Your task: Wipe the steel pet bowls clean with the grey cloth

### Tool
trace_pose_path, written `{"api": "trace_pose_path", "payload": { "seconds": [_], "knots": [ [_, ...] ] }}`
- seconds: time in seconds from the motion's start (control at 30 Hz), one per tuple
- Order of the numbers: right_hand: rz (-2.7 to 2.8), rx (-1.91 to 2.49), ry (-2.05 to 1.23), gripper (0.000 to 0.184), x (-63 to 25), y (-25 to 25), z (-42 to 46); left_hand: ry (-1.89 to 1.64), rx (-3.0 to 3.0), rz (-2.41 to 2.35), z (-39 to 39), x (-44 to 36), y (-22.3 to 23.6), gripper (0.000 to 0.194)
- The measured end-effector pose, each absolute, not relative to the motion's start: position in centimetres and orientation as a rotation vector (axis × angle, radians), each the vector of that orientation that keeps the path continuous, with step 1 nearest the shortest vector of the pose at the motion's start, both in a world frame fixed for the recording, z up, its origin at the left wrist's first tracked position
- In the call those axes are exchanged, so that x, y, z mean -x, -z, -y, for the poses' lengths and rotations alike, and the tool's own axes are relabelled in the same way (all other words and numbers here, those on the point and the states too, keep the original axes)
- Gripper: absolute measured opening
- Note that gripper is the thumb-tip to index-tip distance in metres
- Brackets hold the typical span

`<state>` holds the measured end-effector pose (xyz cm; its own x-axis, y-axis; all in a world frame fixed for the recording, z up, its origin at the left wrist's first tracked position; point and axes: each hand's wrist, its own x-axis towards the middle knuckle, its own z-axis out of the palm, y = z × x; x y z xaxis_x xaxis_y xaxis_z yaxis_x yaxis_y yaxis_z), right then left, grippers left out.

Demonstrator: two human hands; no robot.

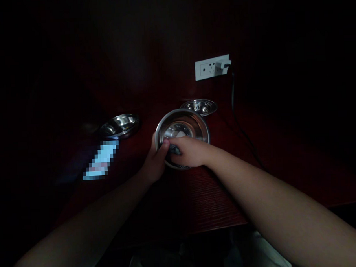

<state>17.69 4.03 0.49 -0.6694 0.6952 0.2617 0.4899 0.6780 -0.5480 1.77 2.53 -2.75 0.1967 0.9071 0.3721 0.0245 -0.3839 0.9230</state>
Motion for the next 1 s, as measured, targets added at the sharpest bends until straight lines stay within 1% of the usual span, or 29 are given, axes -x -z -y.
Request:
{"api": "trace_pose_path", "payload": {
  "seconds": [0.13, 0.37, 0.6, 1.0],
  "knots": [
    [2.443, 0.938, -0.628, 0.018, -17.69, -0.51, -4.04, -1.327, -1.625, -0.879, -2.55, -1.85, 2.73, 0.054],
    [2.429, 0.922, -0.631, 0.019, -17.63, -0.46, -4.05, -1.311, -1.617, -0.89, -2.54, -1.77, 2.76, 0.055],
    [2.439, 0.929, -0.615, 0.019, -17.68, -0.58, -3.99, -1.325, -1.64, -0.896, -2.4, -1.84, 2.5, 0.05],
    [2.446, 0.948, -0.596, 0.017, -17.66, -0.55, -3.97, -1.294, -1.598, -0.903, -2.34, -1.83, 2.56, 0.05]
  ]
}}
